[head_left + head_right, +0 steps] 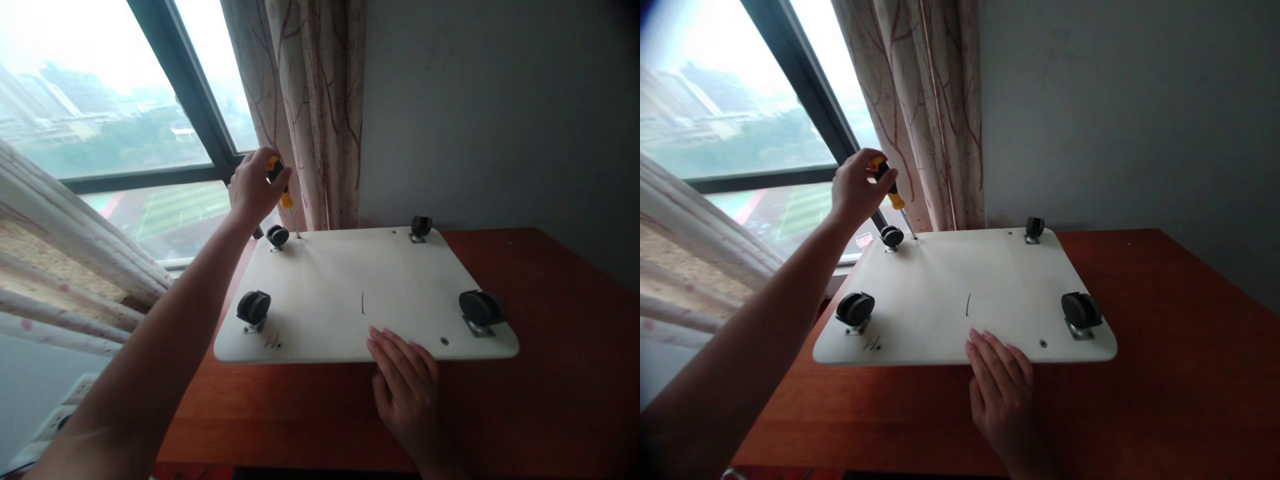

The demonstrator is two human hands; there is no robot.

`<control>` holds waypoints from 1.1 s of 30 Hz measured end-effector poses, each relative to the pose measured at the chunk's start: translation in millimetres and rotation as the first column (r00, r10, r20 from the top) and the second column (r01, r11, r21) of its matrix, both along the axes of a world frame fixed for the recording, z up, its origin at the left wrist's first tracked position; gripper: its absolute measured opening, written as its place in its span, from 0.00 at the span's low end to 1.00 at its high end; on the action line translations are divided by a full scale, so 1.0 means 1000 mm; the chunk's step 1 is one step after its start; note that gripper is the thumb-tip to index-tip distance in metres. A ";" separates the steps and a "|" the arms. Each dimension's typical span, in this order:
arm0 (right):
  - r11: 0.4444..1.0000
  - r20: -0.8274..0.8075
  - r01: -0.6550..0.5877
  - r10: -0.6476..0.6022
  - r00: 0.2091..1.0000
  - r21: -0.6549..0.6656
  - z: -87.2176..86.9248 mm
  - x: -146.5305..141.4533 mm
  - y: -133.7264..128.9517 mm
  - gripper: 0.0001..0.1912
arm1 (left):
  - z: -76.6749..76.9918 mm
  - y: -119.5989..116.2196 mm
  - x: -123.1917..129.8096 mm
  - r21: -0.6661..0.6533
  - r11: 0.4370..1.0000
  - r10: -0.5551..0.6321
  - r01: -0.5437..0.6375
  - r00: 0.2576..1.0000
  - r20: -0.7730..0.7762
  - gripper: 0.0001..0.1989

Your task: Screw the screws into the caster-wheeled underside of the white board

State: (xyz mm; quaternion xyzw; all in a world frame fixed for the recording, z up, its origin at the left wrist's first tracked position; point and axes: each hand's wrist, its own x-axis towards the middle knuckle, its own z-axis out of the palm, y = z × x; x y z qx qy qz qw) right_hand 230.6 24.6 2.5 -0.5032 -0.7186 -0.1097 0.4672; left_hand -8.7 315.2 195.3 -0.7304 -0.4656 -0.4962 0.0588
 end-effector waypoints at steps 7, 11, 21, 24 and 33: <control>1.000 -0.014 -0.017 0.017 1.000 0.011 0.000 0.000 0.001 0.20 | 0.000 0.003 0.000 0.021 0.999 0.027 -0.027 1.000 0.003 0.20; 1.000 -0.021 -0.020 0.020 1.000 0.006 -0.001 0.000 0.000 0.19 | 0.001 0.002 0.003 -0.012 0.995 -0.095 0.095 0.995 -0.012 0.20; 1.000 -0.018 -0.021 0.021 1.000 -0.008 -0.003 0.000 0.000 0.20 | 0.004 -0.002 0.007 -0.010 1.000 -0.025 0.025 1.000 0.000 0.18; 1.000 -0.016 -0.021 0.021 1.000 -0.002 -0.002 0.000 0.000 0.19 | 0.004 -0.004 0.008 -0.019 0.996 -0.086 0.085 0.996 -0.026 0.16; 1.000 -0.023 -0.023 0.023 0.999 -0.002 -0.003 0.000 0.001 0.19 | 0.008 -0.005 0.007 0.008 0.999 0.036 -0.035 0.998 -0.045 0.15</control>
